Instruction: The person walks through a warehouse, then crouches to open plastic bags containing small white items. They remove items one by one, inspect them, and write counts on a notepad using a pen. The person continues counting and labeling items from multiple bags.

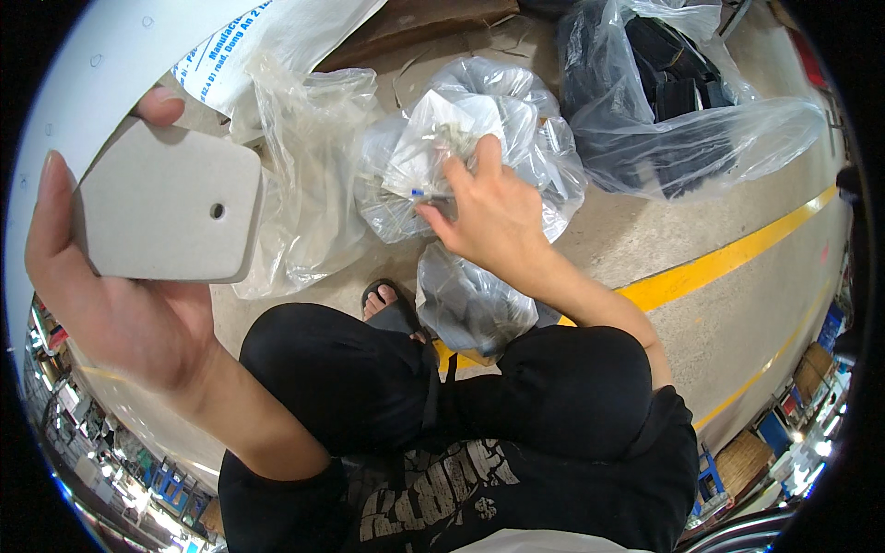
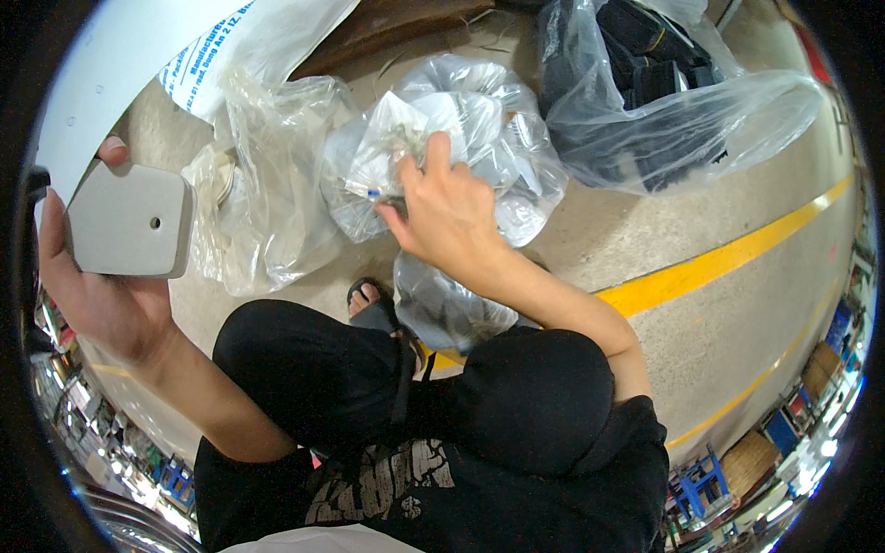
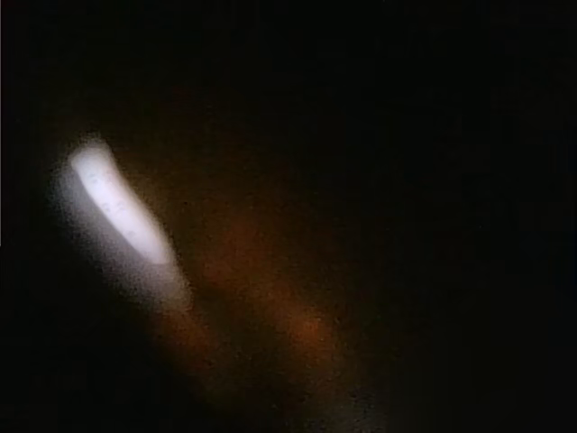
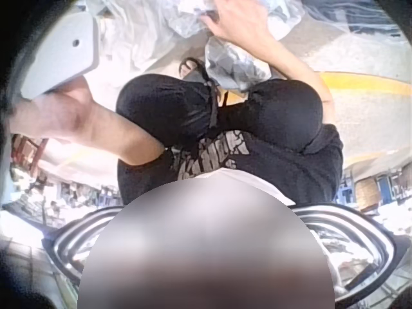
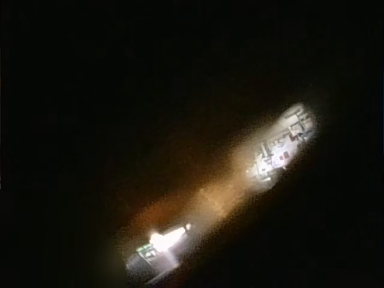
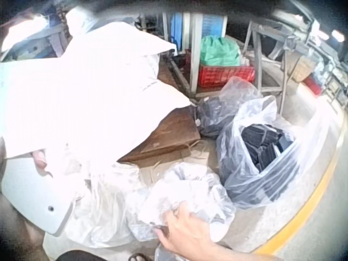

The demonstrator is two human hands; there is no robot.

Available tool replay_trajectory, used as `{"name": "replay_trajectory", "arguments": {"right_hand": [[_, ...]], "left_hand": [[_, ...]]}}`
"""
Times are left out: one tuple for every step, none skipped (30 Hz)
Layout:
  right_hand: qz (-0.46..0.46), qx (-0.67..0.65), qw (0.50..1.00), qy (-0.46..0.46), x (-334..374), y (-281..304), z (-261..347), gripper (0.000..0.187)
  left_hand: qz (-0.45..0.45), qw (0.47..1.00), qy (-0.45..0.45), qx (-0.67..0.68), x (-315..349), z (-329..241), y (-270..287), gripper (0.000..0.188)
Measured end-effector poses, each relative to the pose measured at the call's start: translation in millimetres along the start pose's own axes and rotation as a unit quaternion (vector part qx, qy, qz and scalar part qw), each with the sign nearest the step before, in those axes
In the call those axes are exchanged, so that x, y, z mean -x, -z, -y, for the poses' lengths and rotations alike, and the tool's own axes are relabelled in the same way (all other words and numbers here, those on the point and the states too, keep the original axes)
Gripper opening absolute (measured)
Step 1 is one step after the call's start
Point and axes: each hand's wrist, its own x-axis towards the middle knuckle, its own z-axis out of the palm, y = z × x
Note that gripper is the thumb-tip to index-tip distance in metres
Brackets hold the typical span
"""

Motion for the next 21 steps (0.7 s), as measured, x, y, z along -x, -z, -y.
{"name": "replay_trajectory", "arguments": {"right_hand": [[0.002,0.001,1.000,-0.013,-1.3,2.8,1.8,0.063],[0.004,0.002,1.000,-0.026,-3.1,6.1,3.5,0.066],[0.006,0.003,0.999,-0.039,-4.9,7.6,3.4,0.069],[0.006,0.006,0.999,-0.047,-6.0,7.9,1.8,0.070],[0.006,0.009,0.998,-0.057,-6.8,8.4,-1.1,0.072],[0.006,0.011,0.998,-0.062,-7.8,9.2,-2.3,0.074],[-0.001,0.010,0.998,-0.062,-8.9,10.7,-3.4,0.075],[-0.008,0.010,0.998,-0.061,-10.0,12.7,-4.6,0.076],[-0.016,0.012,0.998,-0.064,-11.0,15.5,-7.1,0.077],[-0.019,0.016,0.997,-0.068,-11.6,18.3,-9.4,0.077],[-0.023,0.019,0.997,-0.073,-11.9,21.2,-11.4,0.077],[-0.026,0.023,0.997,-0.076,-12.6,23.5,-12.3,0.078],[-0.017,0.028,0.996,-0.086,-13.0,26.2,-11.8,0.077],[-0.008,0.033,0.995,-0.097,-12.9,29.2,-10.6,0.077],[-0.001,0.037,0.994,-0.107,-12.7,31.7,-10.3,0.076],[-0.005,0.040,0.994,-0.106,-11.7,31.9,-11.7,0.076],[-0.010,0.042,0.994,-0.105,-10.1,31.0,-13.8,0.075],[-0.014,0.045,0.994,-0.102,-9.6,31.0,-13.9,0.075],[-0.003,0.047,0.993,-0.105,-8.9,32.2,-12.7,0.074],[0.008,0.050,0.993,-0.108,-8.0,34.6,-10.2,0.072],[0.015,0.057,0.992,-0.113,-8.5,39.3,-10.2,0.071]], "left_hand": [[0.018,1.000,-0.008,0.012,-0.8,0.2,2.6,0.044],[0.035,0.999,-0.015,0.024,-1.4,0.7,5.6,0.045],[0.050,0.998,-0.028,0.017,-1.9,2.9,9.2,0.045],[0.065,0.997,-0.040,0.011,-2.6,5.2,13.0,0.046],[0.077,0.996,-0.044,0.015,-2.9,6.9,14.7,0.046],[0.087,0.995,-0.048,0.018,-2.2,6.6,17.0,0.046],[0.093,0.994,-0.042,0.032,-1.8,5.2,18.2,0.046],[0.062,0.997,-0.041,0.005,0.9,5.3,20.5,0.045],[0.034,0.998,-0.040,-0.020,1.4,6.7,21.5,0.045],[-0.033,0.995,-0.042,-0.086,5.2,10.8,24.0,0.044],[-0.062,0.991,-0.044,-0.107,6.2,11.8,25.1,0.043],[-0.094,0.986,-0.044,-0.127,7.4,13.0,26.3,0.042],[-0.089,0.990,-0.044,-0.104,7.1,12.3,25.8,0.041],[-0.082,0.991,-0.045,-0.092,7.3,12.1,27.3,0.040],[-0.074,0.993,-0.045,-0.080,7.2,11.4,28.3,0.040],[-0.065,0.994,-0.046,-0.081,7.0,11.0,30.9,0.040],[-0.042,0.996,-0.045,-0.060,6.3,9.2,31.7,0.040],[-0.020,0.998,-0.044,-0.040,4.9,6.3,29.9,0.040],[0.016,0.999,-0.042,0.002,1.6,1.7,26.3,0.041],[0.035,0.998,-0.042,0.019,1.0,-0.9,24.0,0.042],[0.056,0.997,-0.044,0.040,-2.5,-1.2,20.7,0.043]]}}
